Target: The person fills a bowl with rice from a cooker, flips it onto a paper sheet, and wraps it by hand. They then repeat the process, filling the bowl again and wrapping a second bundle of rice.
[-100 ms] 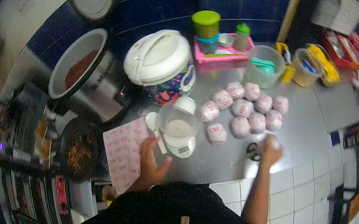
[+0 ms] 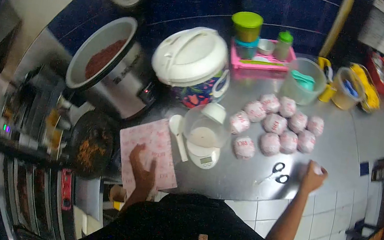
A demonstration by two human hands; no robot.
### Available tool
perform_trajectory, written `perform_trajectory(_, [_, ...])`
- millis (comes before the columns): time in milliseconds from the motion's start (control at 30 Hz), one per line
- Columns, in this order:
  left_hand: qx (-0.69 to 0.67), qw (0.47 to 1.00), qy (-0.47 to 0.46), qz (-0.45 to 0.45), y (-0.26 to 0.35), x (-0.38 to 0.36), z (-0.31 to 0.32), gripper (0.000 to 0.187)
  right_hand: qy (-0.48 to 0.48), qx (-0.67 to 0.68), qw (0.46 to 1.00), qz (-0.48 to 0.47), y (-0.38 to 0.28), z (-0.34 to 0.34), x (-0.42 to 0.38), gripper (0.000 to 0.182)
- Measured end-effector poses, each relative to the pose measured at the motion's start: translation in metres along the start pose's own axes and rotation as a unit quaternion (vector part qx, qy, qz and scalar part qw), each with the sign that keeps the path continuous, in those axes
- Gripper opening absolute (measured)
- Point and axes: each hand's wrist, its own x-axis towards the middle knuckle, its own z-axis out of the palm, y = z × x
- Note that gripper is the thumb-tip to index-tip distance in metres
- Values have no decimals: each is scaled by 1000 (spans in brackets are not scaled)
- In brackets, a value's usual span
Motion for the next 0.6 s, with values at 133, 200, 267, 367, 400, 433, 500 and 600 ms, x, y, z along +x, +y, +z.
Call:
perform_trajectory(133, [58,973,80,-209,-119,-23,-50,45,49,-188,980,-42,-23,36,-29,64])
perform_trajectory(200, [97,948,77,-292,-159,-47,-48,38,99,-214,966,-105,-42,35,-41,61])
perform_trajectory(267, [-43,968,-115,-220,-176,-56,-33,32,132,-163,972,-104,-70,35,-51,56])
perform_trajectory(367, [68,953,-294,-41,-87,-13,-18,34,-88,222,932,-273,-133,58,-121,31])
perform_trajectory(400, [69,937,-343,17,-85,-11,-6,38,-153,238,878,-387,-144,82,-140,35])
perform_trajectory(433, [67,937,-341,15,-70,-8,2,38,-284,287,813,-420,-181,76,-169,42])
perform_trajectory(500, [158,915,-355,-108,-34,1,6,50,-313,187,763,-534,-235,79,-212,45])
perform_trajectory(600, [74,909,-396,-106,-54,5,10,61,-327,-32,748,-577,-257,117,-242,41])
